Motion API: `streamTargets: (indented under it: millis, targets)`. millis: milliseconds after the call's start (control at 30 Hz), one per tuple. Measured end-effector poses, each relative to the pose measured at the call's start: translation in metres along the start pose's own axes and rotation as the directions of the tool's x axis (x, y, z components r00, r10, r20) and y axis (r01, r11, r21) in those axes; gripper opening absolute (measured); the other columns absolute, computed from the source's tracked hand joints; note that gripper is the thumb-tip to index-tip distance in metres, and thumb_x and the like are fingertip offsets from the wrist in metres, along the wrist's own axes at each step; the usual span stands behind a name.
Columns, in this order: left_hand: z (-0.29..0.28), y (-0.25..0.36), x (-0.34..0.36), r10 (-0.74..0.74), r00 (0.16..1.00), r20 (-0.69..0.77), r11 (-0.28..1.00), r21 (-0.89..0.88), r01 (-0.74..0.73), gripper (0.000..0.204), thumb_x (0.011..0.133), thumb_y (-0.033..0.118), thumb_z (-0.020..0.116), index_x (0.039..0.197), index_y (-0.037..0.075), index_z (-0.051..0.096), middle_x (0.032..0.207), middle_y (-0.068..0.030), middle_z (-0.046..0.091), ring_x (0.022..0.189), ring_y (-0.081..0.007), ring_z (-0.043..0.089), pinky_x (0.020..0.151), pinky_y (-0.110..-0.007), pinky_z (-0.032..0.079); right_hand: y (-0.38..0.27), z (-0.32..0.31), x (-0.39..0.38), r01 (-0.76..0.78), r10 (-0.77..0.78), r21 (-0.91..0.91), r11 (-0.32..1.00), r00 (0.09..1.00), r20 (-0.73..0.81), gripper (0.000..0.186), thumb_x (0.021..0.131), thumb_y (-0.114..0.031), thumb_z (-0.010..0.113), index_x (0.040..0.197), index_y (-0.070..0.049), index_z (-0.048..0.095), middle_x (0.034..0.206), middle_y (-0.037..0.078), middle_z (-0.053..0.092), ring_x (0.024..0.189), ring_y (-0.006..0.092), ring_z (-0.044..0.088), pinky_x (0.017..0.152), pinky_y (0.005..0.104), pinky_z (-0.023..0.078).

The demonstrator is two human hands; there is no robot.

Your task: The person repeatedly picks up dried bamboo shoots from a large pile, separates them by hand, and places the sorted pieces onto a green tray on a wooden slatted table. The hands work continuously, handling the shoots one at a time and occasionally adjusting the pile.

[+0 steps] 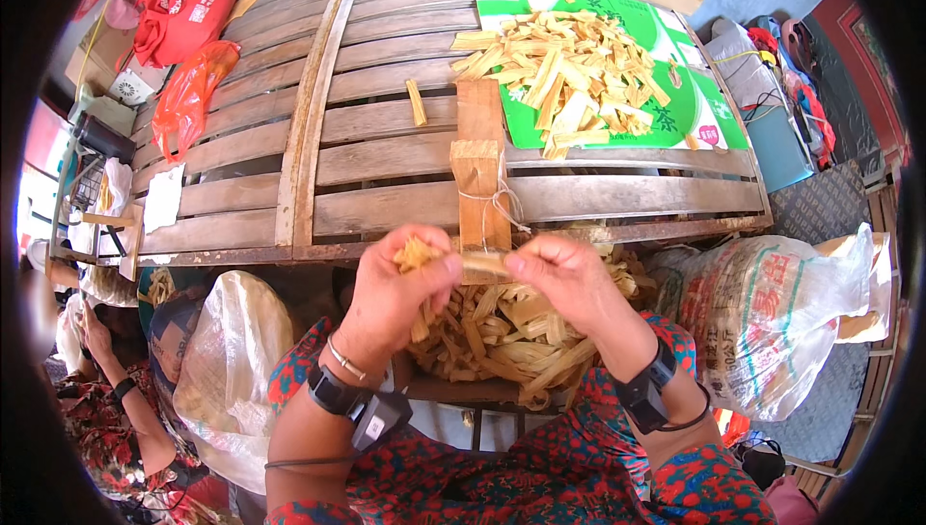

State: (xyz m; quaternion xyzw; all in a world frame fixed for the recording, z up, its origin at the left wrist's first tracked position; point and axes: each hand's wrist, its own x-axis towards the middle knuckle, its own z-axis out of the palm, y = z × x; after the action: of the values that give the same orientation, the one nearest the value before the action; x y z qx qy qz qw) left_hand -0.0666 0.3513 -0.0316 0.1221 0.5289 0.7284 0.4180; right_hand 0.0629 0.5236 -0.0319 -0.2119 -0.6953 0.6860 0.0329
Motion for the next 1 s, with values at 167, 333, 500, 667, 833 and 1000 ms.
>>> streamTargets:
  millis: [167, 333, 500, 667, 833, 1000]
  targets:
    - [-0.002, -0.023, 0.039, -0.005, 0.988, -0.152, 0.989, 0.144, 0.028, 0.011, 0.088, 0.01, 0.065, 0.094, 0.003, 0.059, 0.075, -0.0014, 0.06, 0.058, -0.0083, 0.053, 0.051, -0.023, 0.043, 0.022, 0.007, 0.039, 0.05, -0.259, -0.545, 0.837, 0.914, -0.314, 0.017, 0.088, -0.017, 0.071, 0.083, -0.005, 0.059, 0.067, -0.002, 0.057, 0.063, 0.0044, 0.049, 0.056, 0.0229, 0.042]
    - [-0.011, -0.03, 0.049, 0.081, 0.904, -0.419, 0.881, 0.454, 0.131, 0.02, 0.089, 0.018, 0.068, 0.088, -0.001, 0.063, 0.077, -0.0019, 0.062, 0.07, -0.0084, 0.05, 0.063, -0.028, 0.045, 0.032, 0.006, 0.042, 0.032, -0.369, -0.67, 0.741, 0.853, -0.368, 0.021, 0.08, -0.013, 0.077, 0.082, -0.004, 0.059, 0.06, 0.006, 0.057, 0.054, 0.0142, 0.055, 0.054, 0.0268, 0.046]
    - [0.004, -0.032, 0.008, 0.093, 0.991, -0.091, 0.966, 0.25, -0.068, 0.018, 0.092, 0.016, 0.062, 0.096, -0.001, 0.067, 0.084, -0.0035, 0.066, 0.072, -0.0094, 0.059, 0.066, -0.027, 0.05, 0.012, 0.015, 0.018, 0.626, -0.729, -0.559, 0.544, 0.683, 0.056, 0.019, 0.075, -0.017, 0.078, 0.074, -0.009, 0.061, 0.067, 0.007, 0.057, 0.057, 0.0246, 0.058, 0.051, 0.0337, 0.046]
    - [0.033, -0.014, -0.021, -0.4, 0.893, 0.205, 0.692, 0.706, 0.147, 0.022, 0.091, 0.023, 0.063, 0.082, 0.004, 0.068, 0.075, 0.0, 0.067, 0.068, -0.0087, 0.062, 0.056, -0.027, 0.049, -0.016, 0.007, -0.003, 0.576, -0.539, -0.252, 0.778, 0.817, 0.205, 0.019, 0.084, -0.02, 0.073, 0.074, -0.008, 0.063, 0.061, 0.008, 0.057, 0.052, 0.0247, 0.056, 0.049, 0.0328, 0.043]
    - [0.028, 0.03, -0.029, -0.296, 0.677, 0.674, 0.948, 0.293, 0.123, 0.027, 0.092, 0.026, 0.067, 0.105, 0.003, 0.07, 0.083, -0.003, 0.071, 0.075, -0.0107, 0.065, 0.071, -0.027, 0.052, -0.007, 0.002, -0.011, 0.35, -0.287, -0.204, 0.914, 0.915, 0.285, 0.031, 0.095, -0.027, 0.06, 0.075, -0.004, 0.063, 0.059, 0.004, 0.054, 0.054, 0.0105, 0.051, 0.05, 0.0282, 0.041]
    - [0.013, 0.017, -0.012, 0.298, 0.717, 0.63, 0.183, 0.7, -0.691, 0.03, 0.076, 0.015, 0.074, 0.105, 0.007, 0.07, 0.079, -0.0083, 0.062, 0.069, -0.0252, 0.061, 0.059, -0.034, 0.049, 0.014, 0.023, -0.013, -0.444, 0.239, 0.466, 0.766, 0.868, 0.434, 0.02, 0.097, -0.026, 0.056, 0.093, -0.009, 0.066, 0.07, -0.003, 0.056, 0.054, 0.0051, 0.044, 0.048, 0.0186, 0.033]
